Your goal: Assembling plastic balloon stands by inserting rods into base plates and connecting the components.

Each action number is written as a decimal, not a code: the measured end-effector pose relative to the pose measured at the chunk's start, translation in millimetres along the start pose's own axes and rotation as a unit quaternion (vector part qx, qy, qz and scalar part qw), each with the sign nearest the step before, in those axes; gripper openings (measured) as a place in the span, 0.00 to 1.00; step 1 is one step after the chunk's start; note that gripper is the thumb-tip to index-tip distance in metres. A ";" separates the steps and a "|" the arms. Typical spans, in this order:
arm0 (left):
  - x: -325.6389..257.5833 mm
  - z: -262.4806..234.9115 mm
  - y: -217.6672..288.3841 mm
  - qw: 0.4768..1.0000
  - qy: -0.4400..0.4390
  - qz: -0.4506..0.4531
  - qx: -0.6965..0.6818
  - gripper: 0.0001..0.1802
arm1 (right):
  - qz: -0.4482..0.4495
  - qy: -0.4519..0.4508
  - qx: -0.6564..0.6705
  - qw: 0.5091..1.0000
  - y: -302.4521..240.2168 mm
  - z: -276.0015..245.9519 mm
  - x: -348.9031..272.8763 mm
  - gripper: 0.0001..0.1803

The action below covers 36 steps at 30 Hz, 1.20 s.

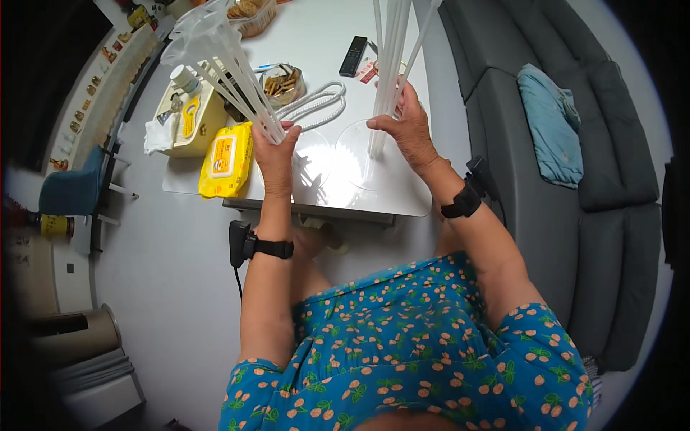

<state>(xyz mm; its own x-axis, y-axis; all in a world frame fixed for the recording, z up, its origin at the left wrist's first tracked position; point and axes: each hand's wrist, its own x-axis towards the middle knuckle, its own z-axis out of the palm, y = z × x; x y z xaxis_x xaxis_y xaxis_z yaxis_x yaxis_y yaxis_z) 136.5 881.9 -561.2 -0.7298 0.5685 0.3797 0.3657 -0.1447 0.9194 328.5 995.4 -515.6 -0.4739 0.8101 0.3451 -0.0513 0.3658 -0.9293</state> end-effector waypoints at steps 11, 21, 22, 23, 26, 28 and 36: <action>-6.7 -4.4 -28.6 0.991 0.007 -0.053 -0.126 0.09 | 0.123 -0.013 0.080 0.989 27.4 34.0 2.7 0.13; -6.8 6.6 -50.8 0.993 0.070 -0.076 -0.050 0.15 | -0.002 0.024 0.067 0.997 36.2 47.9 9.4 0.16; -8.0 6.4 -50.8 0.994 0.066 -0.073 -0.042 0.16 | 0.007 0.032 0.060 0.998 37.6 46.2 9.2 0.16; -9.2 4.6 -51.1 0.994 0.067 -0.075 -0.041 0.16 | 0.016 0.038 0.054 0.998 37.1 47.0 7.4 0.15; -13.7 -3.3 -49.9 0.991 0.084 -0.085 -0.056 0.16 | 0.000 0.049 0.069 0.996 30.2 54.2 1.5 0.15; -18.1 -9.3 -47.4 0.992 0.083 -0.087 -0.049 0.16 | 0.001 0.054 0.044 0.998 25.0 57.4 -4.8 0.14; -24.8 -20.7 -39.0 0.988 0.084 -0.080 -0.098 0.16 | 0.009 0.055 0.040 0.998 20.0 62.4 -15.6 0.14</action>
<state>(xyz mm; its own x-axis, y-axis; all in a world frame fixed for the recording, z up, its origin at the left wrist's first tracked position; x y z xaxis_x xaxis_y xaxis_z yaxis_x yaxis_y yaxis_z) 128.4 856.7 -604.4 -0.8607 0.4570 0.2245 0.1312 -0.2269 0.9650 280.0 961.4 -547.8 -0.3754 0.8639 0.3358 -0.1163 0.3155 -0.9418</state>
